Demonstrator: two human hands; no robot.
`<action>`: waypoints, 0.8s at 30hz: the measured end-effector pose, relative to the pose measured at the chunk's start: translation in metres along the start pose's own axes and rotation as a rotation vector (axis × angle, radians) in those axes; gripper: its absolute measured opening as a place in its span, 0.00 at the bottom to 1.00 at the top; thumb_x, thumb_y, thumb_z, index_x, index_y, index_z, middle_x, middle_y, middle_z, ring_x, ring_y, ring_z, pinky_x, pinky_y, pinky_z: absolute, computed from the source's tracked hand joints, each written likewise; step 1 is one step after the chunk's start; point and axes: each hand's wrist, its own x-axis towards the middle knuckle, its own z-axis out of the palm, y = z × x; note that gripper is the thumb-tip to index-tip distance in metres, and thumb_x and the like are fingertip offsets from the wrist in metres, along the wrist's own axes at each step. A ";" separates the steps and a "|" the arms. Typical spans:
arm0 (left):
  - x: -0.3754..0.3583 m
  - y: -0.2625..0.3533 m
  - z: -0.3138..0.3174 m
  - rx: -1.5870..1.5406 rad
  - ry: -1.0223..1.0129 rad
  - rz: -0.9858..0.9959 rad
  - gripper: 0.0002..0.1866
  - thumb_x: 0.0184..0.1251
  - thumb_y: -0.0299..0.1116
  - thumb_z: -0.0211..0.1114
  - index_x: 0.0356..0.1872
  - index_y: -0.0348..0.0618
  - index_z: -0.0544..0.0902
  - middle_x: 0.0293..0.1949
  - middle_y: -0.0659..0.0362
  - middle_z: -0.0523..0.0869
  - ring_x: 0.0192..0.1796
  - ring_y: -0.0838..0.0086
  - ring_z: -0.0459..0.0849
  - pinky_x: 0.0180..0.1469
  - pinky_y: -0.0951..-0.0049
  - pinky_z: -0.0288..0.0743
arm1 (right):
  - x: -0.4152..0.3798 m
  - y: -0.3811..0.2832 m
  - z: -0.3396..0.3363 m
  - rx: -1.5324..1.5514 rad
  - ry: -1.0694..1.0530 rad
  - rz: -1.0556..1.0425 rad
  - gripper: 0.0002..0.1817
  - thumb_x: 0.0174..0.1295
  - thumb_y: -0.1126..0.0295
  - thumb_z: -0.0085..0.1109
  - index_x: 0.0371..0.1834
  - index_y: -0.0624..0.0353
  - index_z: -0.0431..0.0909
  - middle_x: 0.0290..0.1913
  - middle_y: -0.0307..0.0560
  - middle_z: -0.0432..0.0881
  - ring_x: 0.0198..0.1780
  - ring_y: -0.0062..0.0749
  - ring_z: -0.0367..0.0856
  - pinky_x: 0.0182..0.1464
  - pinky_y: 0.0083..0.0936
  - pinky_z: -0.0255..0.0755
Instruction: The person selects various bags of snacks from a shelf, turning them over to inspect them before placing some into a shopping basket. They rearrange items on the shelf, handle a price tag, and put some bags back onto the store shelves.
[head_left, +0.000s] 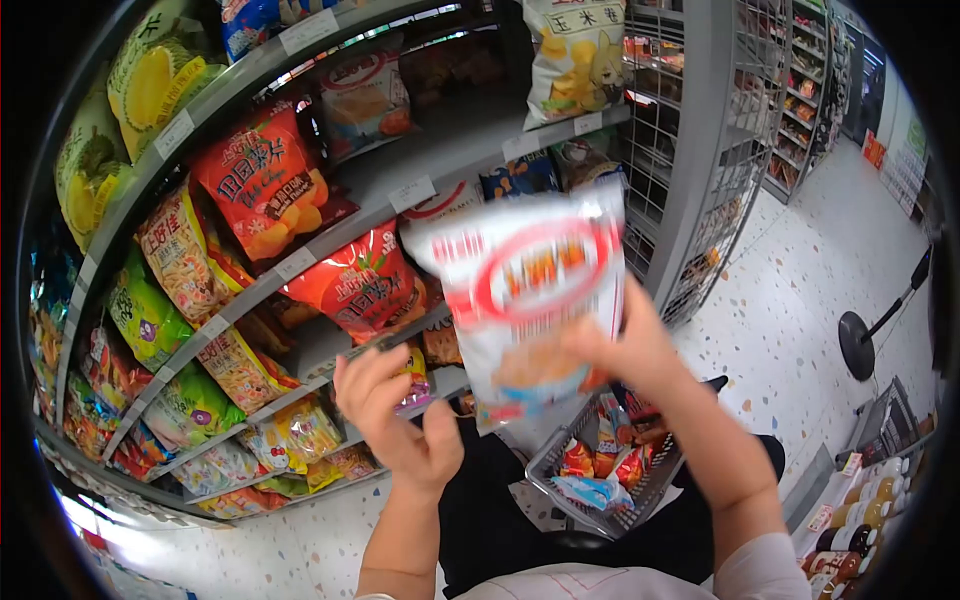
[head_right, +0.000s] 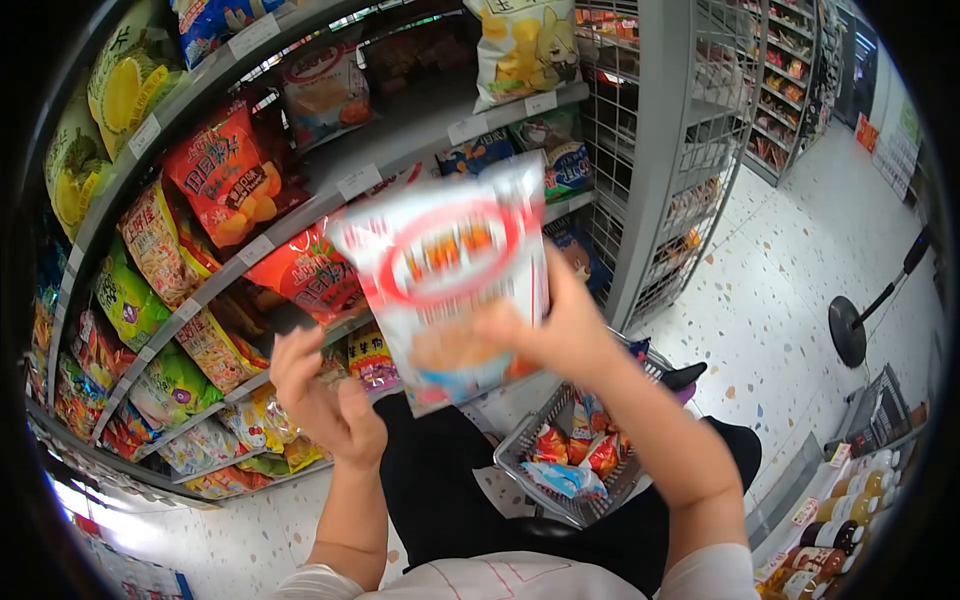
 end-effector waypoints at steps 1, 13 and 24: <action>-0.011 -0.008 -0.005 0.001 0.008 0.005 0.16 0.62 0.30 0.60 0.51 0.38 0.72 0.54 0.48 0.79 0.59 0.54 0.74 0.71 0.45 0.55 | 0.032 -0.008 -0.005 -0.003 -0.041 -0.022 0.42 0.52 0.58 0.77 0.66 0.64 0.65 0.58 0.48 0.78 0.59 0.31 0.78 0.62 0.33 0.72; -0.172 -0.058 -0.019 0.156 -0.803 -0.497 0.28 0.54 0.33 0.71 0.57 0.40 0.74 0.57 0.53 0.79 0.65 0.51 0.69 0.72 0.44 0.51 | 0.339 -0.015 0.048 -0.240 -0.018 -0.284 0.35 0.48 0.59 0.79 0.58 0.64 0.75 0.52 0.51 0.83 0.51 0.31 0.83 0.53 0.26 0.77; -0.181 -0.072 -0.011 0.059 -0.645 -0.557 0.26 0.55 0.32 0.69 0.56 0.37 0.76 0.54 0.45 0.80 0.60 0.47 0.74 0.66 0.53 0.64 | 0.393 0.013 0.072 -0.427 -0.159 -0.093 0.26 0.53 0.56 0.76 0.52 0.58 0.81 0.42 0.43 0.88 0.39 0.26 0.86 0.41 0.24 0.79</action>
